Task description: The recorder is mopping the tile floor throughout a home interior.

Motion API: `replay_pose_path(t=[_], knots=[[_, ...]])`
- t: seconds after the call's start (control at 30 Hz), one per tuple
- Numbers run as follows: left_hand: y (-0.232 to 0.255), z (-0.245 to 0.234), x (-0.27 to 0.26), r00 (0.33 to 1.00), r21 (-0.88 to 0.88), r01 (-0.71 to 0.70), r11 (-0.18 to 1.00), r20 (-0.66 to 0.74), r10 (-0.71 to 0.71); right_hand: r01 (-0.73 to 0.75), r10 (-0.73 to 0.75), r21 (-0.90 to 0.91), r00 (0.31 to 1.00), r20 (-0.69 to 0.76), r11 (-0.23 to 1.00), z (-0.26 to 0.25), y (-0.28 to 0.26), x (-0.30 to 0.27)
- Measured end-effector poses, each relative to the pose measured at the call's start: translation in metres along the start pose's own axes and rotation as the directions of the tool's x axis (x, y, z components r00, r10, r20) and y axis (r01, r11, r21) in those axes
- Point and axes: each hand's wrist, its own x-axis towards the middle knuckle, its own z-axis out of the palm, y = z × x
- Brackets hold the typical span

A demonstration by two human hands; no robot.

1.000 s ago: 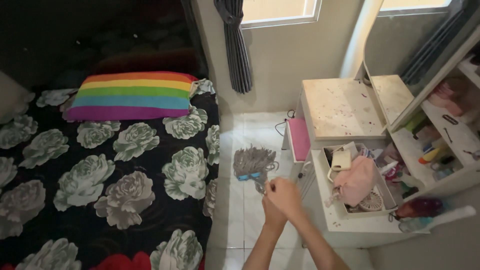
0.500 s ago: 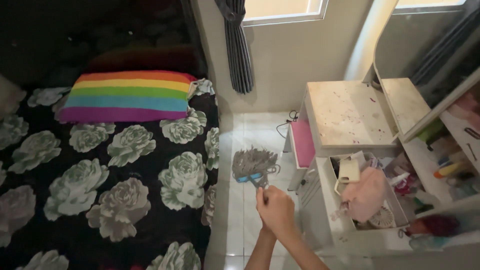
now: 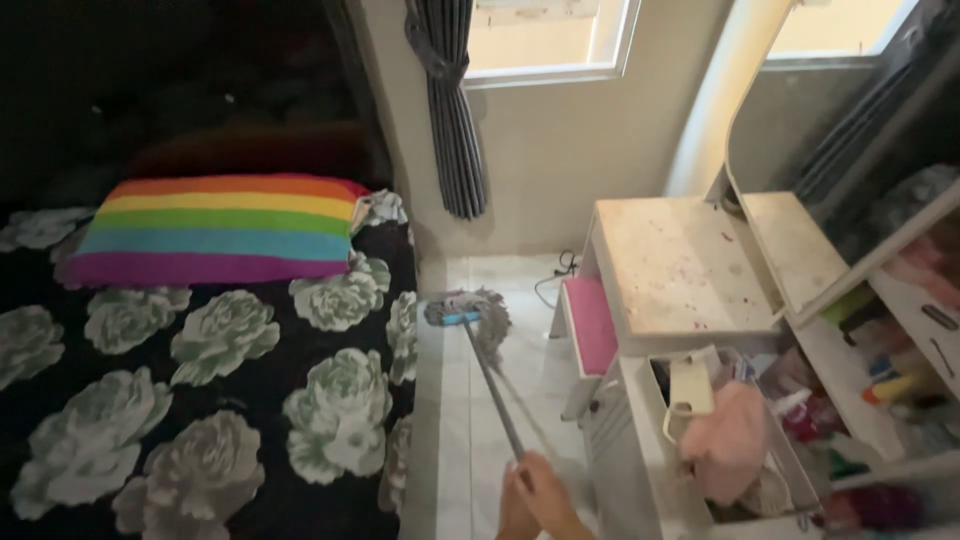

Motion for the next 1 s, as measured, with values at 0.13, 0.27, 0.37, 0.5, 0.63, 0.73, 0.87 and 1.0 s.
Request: replay_pose_path(t=[0.13,0.27,0.37,0.5,0.63,0.73,0.87,1.0], knots=[[-0.067,0.046,0.103,0.999,0.063,-0.037,0.997,-0.028,0.039,0.108,-0.12,0.088,0.982,0.148,0.99,0.032,0.041,0.021],[-0.086,-0.011,0.166,0.975,-0.192,0.052,0.98,0.22,-0.009,0.169,-0.164,-0.014,0.968,0.191,0.985,0.01,-0.017,0.064],[-0.083,-0.054,0.203,0.972,-0.375,0.146,0.915,0.228,-0.062,0.127,-0.127,0.01,0.981,0.147,0.992,-0.023,-0.063,0.087],[-0.067,-0.093,0.221,0.961,-0.516,0.274,0.812,0.188,-0.205,0.03,-0.033,0.017,0.969,0.247,0.999,-0.072,-0.125,0.094],[-0.027,-0.151,0.221,0.948,-0.563,0.319,0.762,0.176,-0.267,0.033,-0.021,-0.051,0.975,0.22,0.998,-0.107,-0.168,0.065],[-0.002,-0.172,0.202,0.925,-0.577,0.376,0.725,0.19,-0.328,0.076,-0.066,-0.034,0.969,0.239,0.997,-0.124,-0.181,0.032],[0.031,-0.197,0.177,0.938,-0.544,0.34,0.767,0.133,-0.322,0.124,-0.115,-0.029,0.969,0.22,0.992,-0.144,-0.195,-0.011],[0.062,-0.234,0.169,0.95,-0.528,0.288,0.799,0.05,-0.309,0.221,-0.22,0.006,0.971,0.094,0.975,-0.168,-0.221,-0.046]])
